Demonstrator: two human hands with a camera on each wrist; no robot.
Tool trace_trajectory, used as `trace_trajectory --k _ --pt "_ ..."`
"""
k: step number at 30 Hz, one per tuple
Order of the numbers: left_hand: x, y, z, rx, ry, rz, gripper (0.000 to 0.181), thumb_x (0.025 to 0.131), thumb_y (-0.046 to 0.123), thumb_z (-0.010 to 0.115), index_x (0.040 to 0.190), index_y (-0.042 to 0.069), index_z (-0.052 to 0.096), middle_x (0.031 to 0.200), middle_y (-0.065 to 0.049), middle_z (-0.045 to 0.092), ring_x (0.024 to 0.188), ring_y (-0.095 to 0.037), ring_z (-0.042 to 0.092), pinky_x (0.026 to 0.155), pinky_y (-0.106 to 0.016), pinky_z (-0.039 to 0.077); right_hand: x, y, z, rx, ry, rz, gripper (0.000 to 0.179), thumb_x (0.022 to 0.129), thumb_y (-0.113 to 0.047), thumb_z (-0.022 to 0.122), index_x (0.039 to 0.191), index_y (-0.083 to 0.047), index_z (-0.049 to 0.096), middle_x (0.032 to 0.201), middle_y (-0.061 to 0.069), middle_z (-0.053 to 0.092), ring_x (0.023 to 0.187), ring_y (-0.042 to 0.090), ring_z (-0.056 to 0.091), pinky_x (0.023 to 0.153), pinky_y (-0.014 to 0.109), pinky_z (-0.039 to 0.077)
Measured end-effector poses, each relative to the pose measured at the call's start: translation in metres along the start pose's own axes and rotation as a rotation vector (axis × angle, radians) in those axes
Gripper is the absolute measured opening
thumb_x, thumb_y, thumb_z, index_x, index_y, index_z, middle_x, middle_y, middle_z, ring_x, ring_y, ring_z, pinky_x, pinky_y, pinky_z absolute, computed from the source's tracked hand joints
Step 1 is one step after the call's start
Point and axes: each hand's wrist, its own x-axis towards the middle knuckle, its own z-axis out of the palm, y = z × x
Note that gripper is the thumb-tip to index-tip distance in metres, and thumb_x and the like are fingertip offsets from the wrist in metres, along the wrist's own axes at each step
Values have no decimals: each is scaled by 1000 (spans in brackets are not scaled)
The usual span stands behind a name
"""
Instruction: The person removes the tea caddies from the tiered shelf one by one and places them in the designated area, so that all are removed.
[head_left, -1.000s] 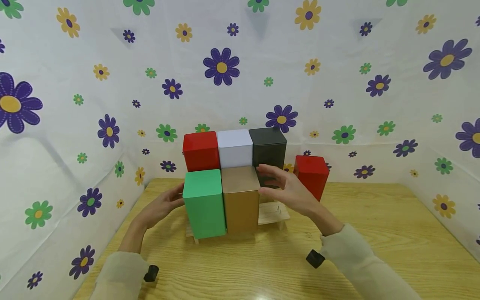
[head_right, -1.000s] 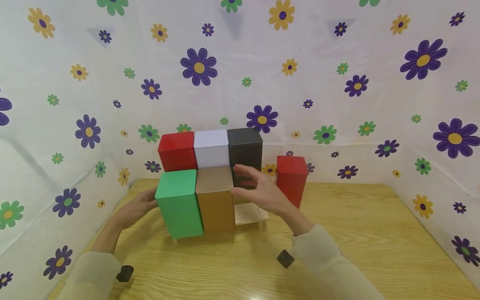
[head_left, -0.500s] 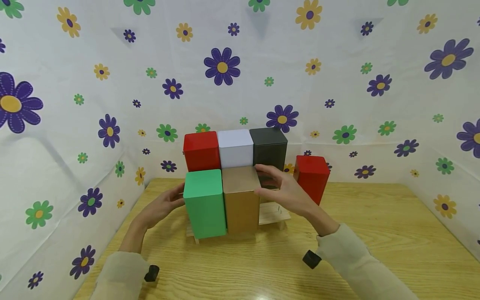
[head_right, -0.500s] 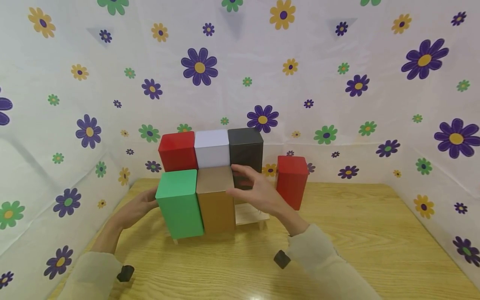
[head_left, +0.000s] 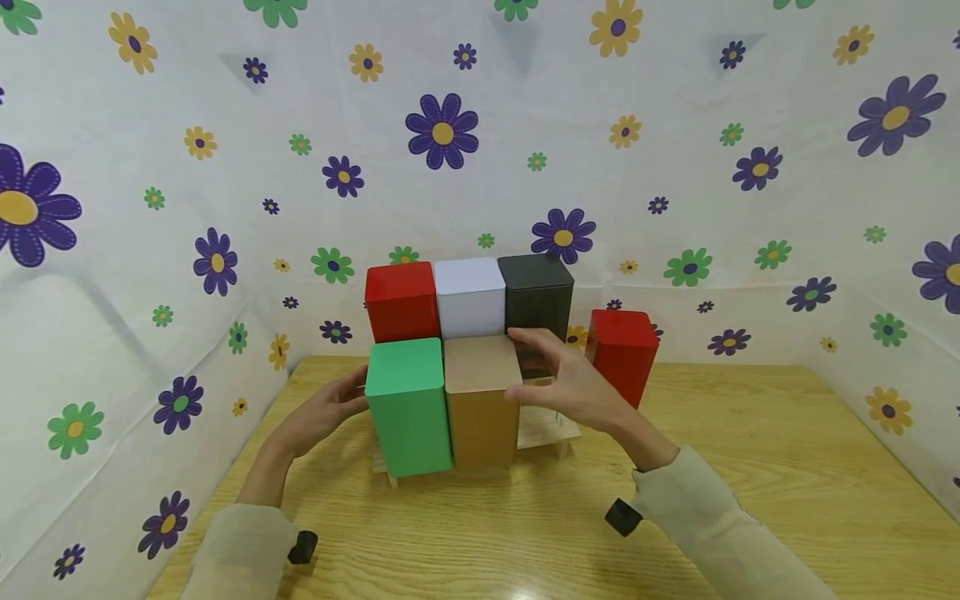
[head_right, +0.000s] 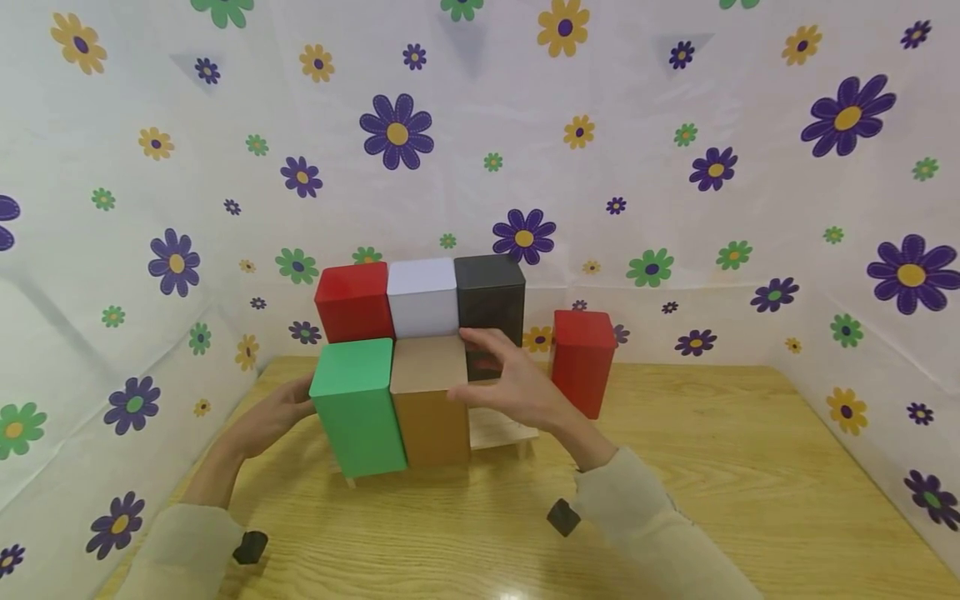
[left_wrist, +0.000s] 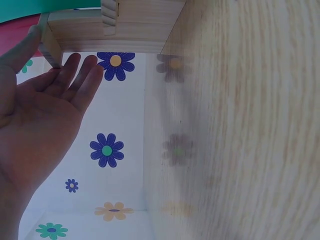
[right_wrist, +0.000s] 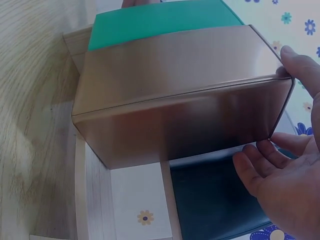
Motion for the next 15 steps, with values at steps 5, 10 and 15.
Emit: trace_trajectory --k 5,10,15 --pt "-1 0 1 -6 0 -2 73 107 32 58 167 13 19 167 -14 29 149 -41 34 119 -61 28 0 0 0 -6 -9 5 85 88 -34 83 157 -7 41 156 15 40 135 41 50 106 59 48" --pt "0 -1 0 -12 -3 3 74 107 32 58 167 14 19 167 -14 29 149 -41 34 119 -62 28 -1 -1 1 6 -29 11 88 87 -31 83 158 -6 38 155 15 40 134 41 49 106 58 49" --pt "0 -1 0 -7 -2 12 73 107 31 58 166 13 20 166 -14 30 148 -41 35 119 -62 28 -3 -1 1 20 -44 17 88 88 -29 83 159 -7 36 162 15 37 138 42 48 108 59 46"
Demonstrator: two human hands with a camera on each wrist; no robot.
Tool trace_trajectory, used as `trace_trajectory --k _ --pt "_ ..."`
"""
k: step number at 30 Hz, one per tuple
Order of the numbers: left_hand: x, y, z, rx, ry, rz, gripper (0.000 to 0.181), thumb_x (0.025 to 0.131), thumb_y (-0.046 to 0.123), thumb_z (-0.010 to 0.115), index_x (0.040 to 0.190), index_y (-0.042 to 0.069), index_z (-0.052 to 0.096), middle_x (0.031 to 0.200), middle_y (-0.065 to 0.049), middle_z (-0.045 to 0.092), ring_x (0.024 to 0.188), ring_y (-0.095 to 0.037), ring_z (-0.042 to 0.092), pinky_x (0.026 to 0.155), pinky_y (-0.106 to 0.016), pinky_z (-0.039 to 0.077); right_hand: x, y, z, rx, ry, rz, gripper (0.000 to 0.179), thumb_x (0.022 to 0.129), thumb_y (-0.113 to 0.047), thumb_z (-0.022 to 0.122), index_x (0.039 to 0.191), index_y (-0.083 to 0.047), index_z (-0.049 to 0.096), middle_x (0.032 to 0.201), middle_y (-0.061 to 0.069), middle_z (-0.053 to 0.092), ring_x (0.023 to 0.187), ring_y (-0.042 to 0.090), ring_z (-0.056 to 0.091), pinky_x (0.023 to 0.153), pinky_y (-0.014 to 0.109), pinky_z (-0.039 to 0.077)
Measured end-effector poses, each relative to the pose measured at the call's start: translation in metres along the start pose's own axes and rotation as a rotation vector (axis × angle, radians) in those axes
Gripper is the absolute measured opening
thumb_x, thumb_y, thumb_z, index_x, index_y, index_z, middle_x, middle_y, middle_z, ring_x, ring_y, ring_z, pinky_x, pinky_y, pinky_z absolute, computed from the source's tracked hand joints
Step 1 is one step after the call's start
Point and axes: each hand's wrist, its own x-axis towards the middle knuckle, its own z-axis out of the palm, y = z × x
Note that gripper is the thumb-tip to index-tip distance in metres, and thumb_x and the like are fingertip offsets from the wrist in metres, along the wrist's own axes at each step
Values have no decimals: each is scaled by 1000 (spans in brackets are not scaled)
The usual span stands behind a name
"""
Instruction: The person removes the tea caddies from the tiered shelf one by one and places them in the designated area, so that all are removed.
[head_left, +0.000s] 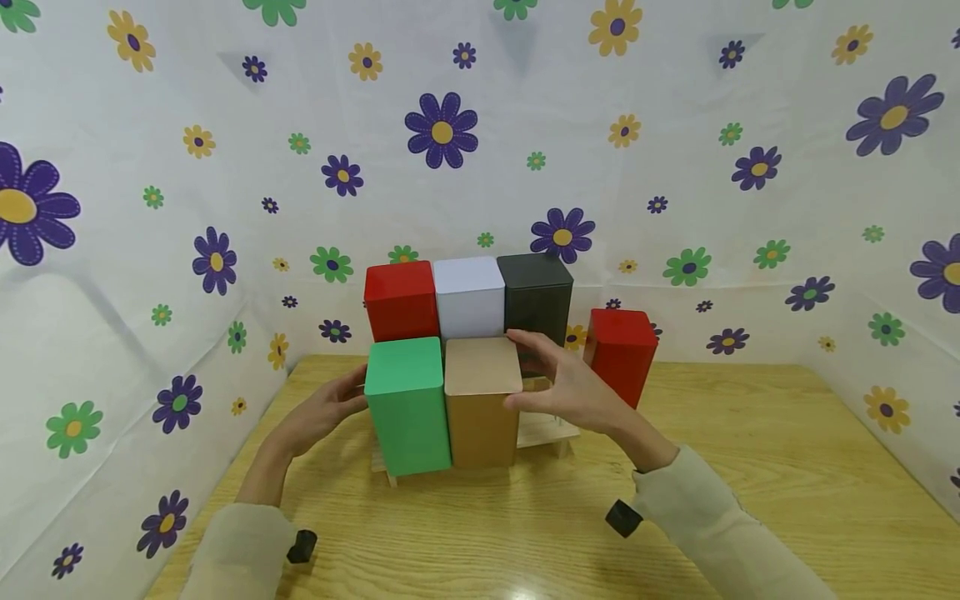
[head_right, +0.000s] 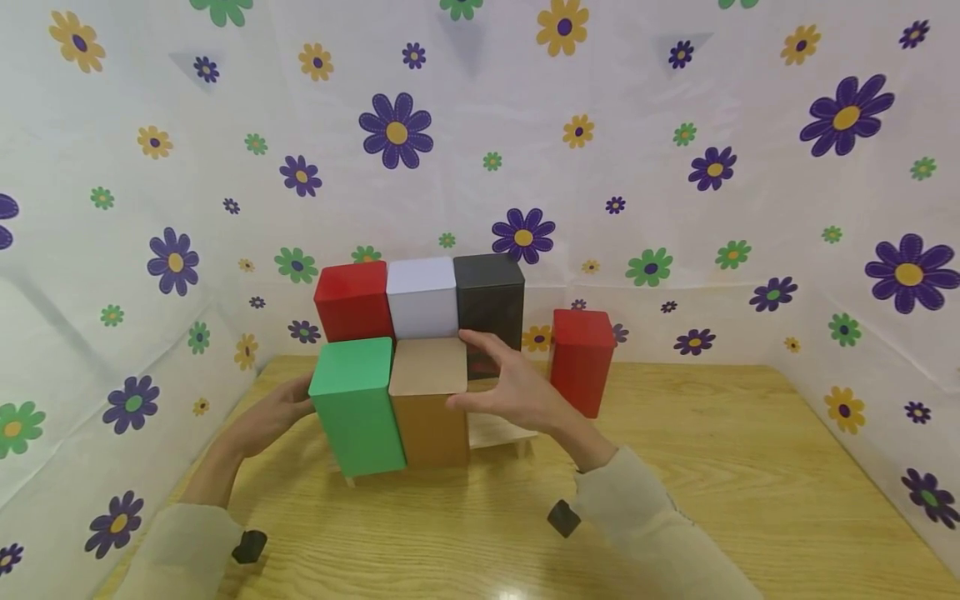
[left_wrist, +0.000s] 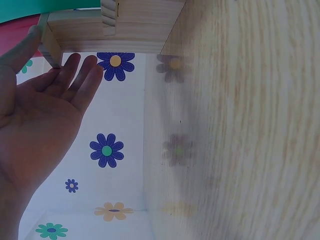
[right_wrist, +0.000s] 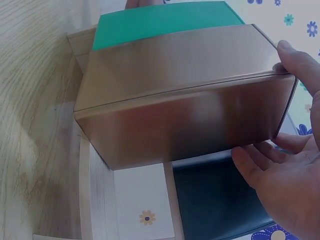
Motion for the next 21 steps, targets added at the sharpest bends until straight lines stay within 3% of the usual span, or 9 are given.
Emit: trace_trajectory --k 8,15,18,21 --pt "0 0 -1 16 0 1 72 107 32 58 166 14 20 166 -13 30 148 -41 36 119 -62 29 -3 2 0 -5 10 -26 87 89 -28 82 159 -4 35 161 17 39 134 40 54 108 58 46" --pt "0 1 0 23 -1 -13 72 107 33 58 166 13 21 166 -13 31 147 -41 37 119 -62 29 -13 6 -8 -30 49 -50 82 90 -19 81 157 0 37 158 20 43 127 38 60 108 57 46" --pt "0 1 0 27 0 -13 73 107 34 58 166 13 21 166 -13 31 147 -41 37 119 -61 29 -19 7 -13 -29 68 -44 81 90 -14 80 157 1 38 158 20 43 128 39 59 108 52 48" --pt "0 1 0 28 1 -12 73 107 34 58 166 14 21 167 -13 30 148 -41 36 119 -61 29 -26 6 -20 -24 87 -37 79 90 -11 79 157 1 38 159 20 42 131 42 56 104 39 52"
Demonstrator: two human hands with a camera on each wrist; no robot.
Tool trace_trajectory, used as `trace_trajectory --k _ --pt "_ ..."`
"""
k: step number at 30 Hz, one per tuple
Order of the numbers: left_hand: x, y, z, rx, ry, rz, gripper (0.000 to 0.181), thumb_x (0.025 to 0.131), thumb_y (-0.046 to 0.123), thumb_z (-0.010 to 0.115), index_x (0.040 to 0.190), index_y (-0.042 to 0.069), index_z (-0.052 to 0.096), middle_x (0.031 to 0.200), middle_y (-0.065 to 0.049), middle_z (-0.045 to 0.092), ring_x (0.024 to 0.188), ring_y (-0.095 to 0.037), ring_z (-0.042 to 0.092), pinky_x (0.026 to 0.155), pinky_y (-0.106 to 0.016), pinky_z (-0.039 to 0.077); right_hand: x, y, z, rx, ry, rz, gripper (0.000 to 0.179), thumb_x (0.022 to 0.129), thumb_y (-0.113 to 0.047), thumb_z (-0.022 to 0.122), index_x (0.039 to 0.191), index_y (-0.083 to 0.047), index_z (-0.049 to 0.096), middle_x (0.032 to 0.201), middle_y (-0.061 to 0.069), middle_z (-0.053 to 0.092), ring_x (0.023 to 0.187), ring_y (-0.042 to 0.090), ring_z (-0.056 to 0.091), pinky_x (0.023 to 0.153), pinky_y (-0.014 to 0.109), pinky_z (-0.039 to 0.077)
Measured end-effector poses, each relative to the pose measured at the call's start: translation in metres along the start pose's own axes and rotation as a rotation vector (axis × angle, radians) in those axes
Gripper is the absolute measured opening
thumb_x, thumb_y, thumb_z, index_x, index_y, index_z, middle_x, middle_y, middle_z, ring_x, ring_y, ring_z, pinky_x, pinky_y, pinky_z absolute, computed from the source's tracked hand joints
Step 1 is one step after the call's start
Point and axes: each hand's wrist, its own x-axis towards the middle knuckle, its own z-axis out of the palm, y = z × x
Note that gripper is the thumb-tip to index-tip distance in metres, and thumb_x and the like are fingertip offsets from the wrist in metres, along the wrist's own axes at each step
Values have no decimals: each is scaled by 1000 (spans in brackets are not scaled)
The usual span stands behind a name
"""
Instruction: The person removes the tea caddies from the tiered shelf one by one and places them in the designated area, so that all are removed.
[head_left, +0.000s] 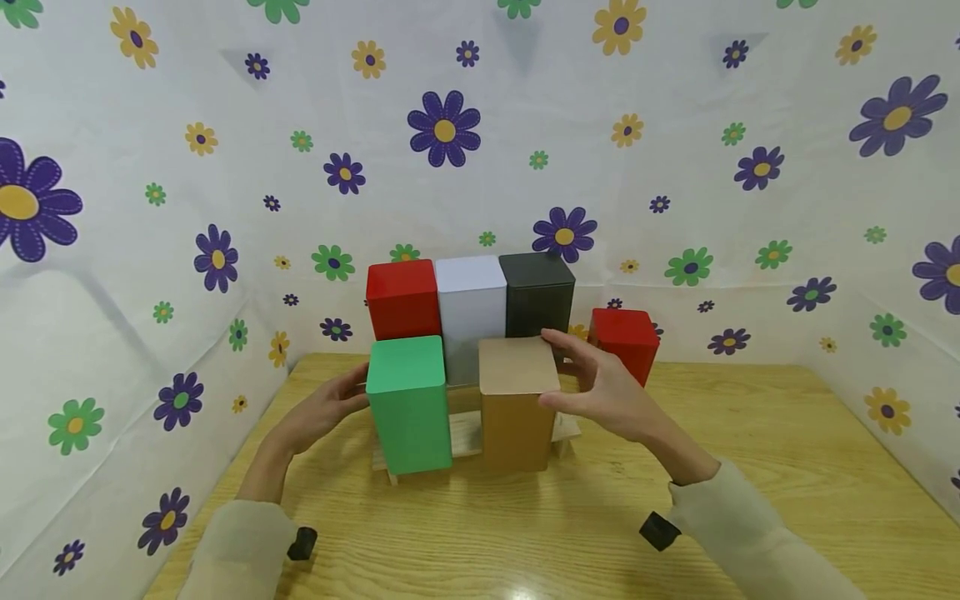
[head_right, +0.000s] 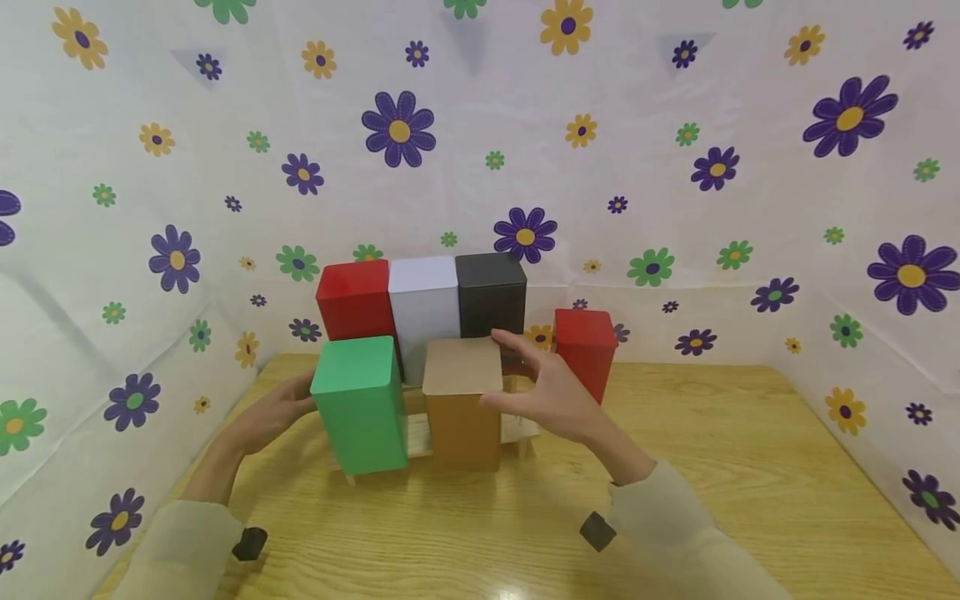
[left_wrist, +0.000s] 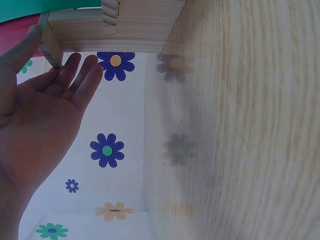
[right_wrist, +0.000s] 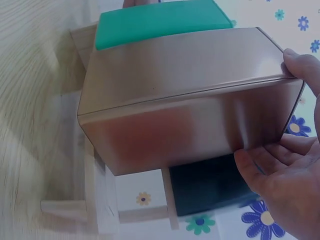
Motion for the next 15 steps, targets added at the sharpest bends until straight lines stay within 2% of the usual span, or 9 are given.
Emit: trace_trajectory --k 5,11,15 --pt "0 0 0 3 -1 0 73 107 35 58 166 14 21 167 -13 30 148 -41 36 119 -62 29 -12 -2 -14 -7 18 -6 77 92 -10 78 156 4 38 158 22 43 130 45 56 100 23 51" --pt "0 0 0 2 -4 1 73 107 34 58 166 14 21 166 -13 31 148 -41 36 119 -62 29 -28 -6 -29 1 5 8 76 93 -7 76 157 3 36 155 21 45 132 45 51 101 21 49" --pt "-1 0 0 4 -2 3 72 107 34 57 166 13 21 166 -13 31 147 -40 37 119 -62 29 -38 -9 -39 9 -2 -3 75 94 -4 73 158 0 36 156 20 42 134 33 52 102 21 48"
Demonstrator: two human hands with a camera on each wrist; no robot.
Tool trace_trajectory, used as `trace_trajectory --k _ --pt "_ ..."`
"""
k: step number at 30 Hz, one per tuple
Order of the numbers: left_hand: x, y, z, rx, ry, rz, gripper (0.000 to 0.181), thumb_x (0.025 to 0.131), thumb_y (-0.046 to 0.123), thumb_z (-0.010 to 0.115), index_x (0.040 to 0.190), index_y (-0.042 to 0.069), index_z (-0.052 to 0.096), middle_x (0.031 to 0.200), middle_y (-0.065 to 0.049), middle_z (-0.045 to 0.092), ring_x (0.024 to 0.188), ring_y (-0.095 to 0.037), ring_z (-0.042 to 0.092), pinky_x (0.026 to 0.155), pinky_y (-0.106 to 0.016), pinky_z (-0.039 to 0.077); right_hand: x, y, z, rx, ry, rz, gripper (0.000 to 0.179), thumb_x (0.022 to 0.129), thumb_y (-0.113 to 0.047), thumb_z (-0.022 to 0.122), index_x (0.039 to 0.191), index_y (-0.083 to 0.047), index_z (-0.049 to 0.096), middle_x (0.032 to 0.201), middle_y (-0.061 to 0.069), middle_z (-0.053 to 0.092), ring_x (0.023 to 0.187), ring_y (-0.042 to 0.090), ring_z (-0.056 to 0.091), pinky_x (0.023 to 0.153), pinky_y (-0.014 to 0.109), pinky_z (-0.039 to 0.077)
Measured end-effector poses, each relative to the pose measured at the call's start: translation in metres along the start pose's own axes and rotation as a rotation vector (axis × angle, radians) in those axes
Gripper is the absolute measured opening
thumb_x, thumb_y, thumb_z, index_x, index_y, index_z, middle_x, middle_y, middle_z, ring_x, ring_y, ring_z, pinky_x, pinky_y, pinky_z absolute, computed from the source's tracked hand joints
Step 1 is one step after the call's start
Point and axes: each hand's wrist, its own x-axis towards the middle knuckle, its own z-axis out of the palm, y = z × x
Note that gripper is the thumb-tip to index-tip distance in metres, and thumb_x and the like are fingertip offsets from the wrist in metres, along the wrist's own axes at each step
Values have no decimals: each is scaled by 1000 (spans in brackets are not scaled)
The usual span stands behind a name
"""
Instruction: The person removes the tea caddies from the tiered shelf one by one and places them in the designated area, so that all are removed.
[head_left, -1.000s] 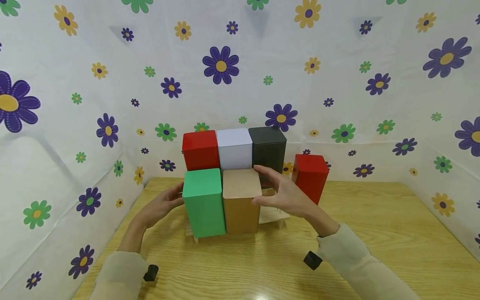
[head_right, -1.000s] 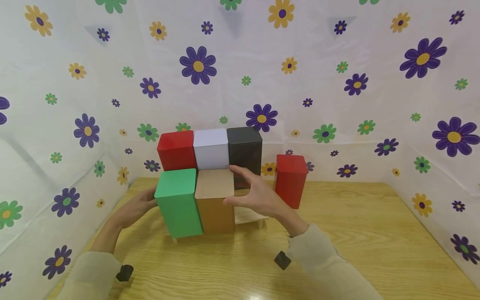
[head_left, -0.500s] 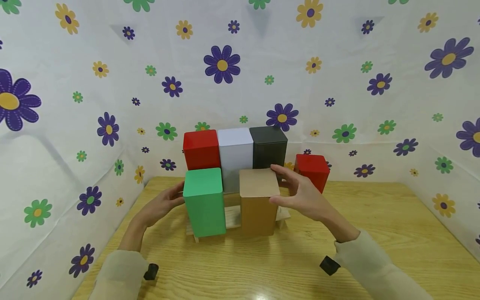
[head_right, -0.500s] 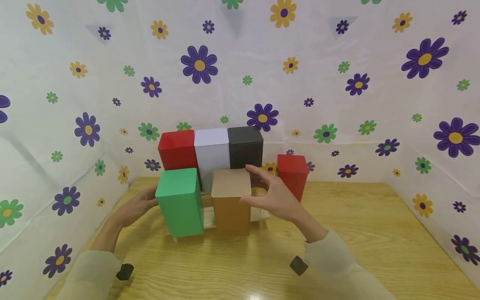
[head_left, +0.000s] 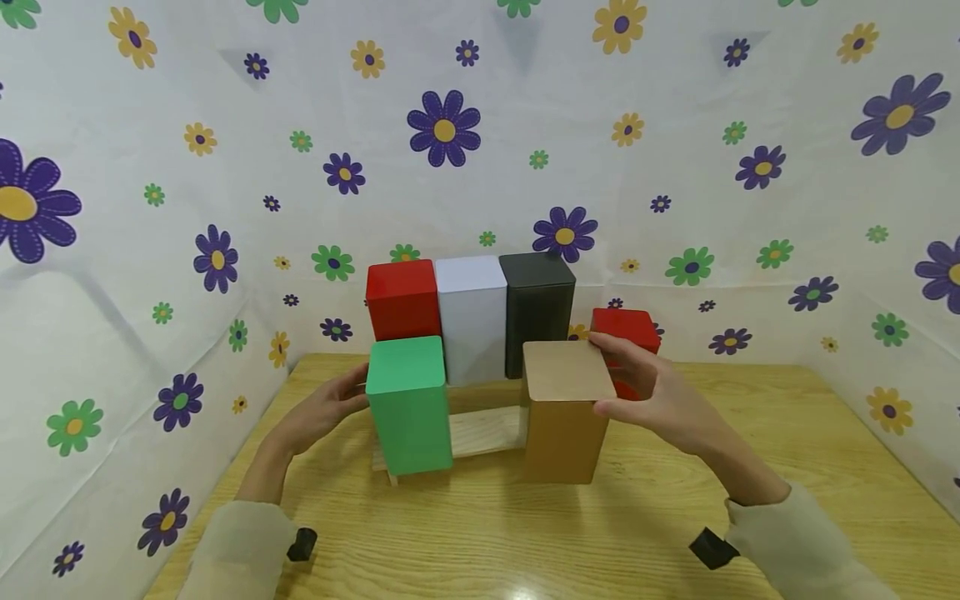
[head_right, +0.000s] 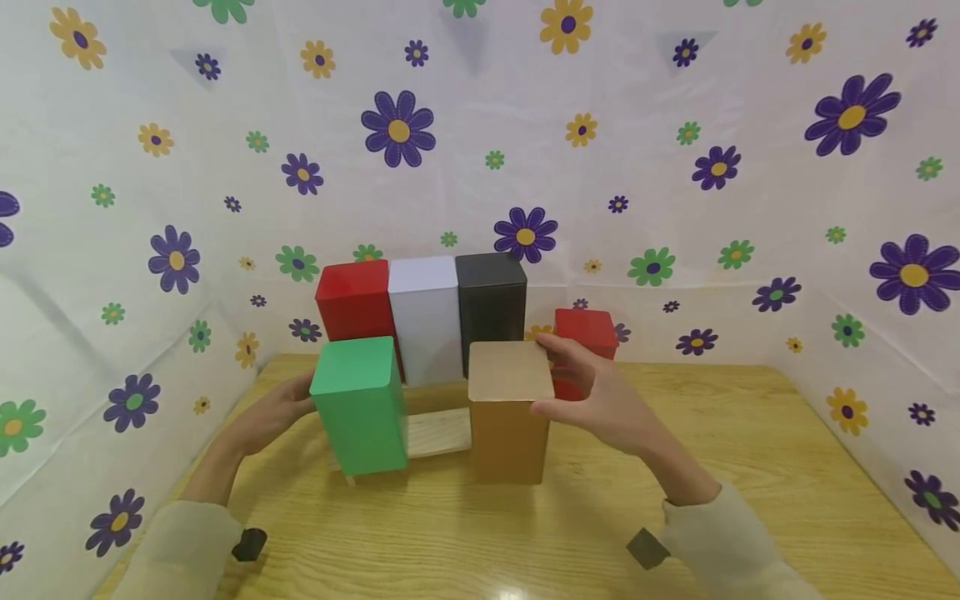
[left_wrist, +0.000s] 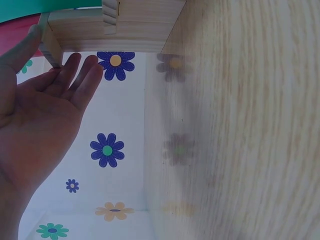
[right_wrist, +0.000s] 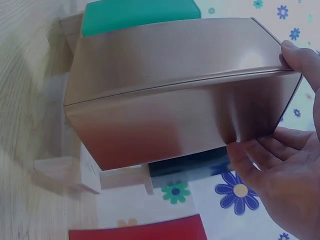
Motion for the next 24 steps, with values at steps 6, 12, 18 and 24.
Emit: trace_trajectory --k 6,12,18,24 --pt "0 1 0 -9 -1 -2 72 107 33 58 166 13 21 166 -13 30 148 -41 37 119 -62 28 -14 -1 -13 9 -6 -48 73 94 3 70 158 0 36 154 20 42 127 11 54 104 17 46" --pt "0 0 0 -8 0 2 72 107 32 58 166 12 21 166 -13 31 147 -41 37 119 -62 28 -29 1 -29 -21 15 -36 73 94 8 67 158 3 33 159 17 39 132 3 49 106 14 42" --pt "1 -1 -1 -6 -3 -6 72 107 34 57 166 13 21 166 -12 31 147 -40 37 119 -62 28 -44 4 -45 -46 28 -25 73 95 11 65 159 3 32 161 8 39 135 0 47 105 12 42" --pt "1 -2 -1 2 -3 -3 72 107 34 57 166 13 21 166 -13 32 147 -41 37 119 -62 29 -62 13 -65 -54 39 -5 76 95 14 61 162 -2 29 161 -9 38 134 -2 46 102 11 43"
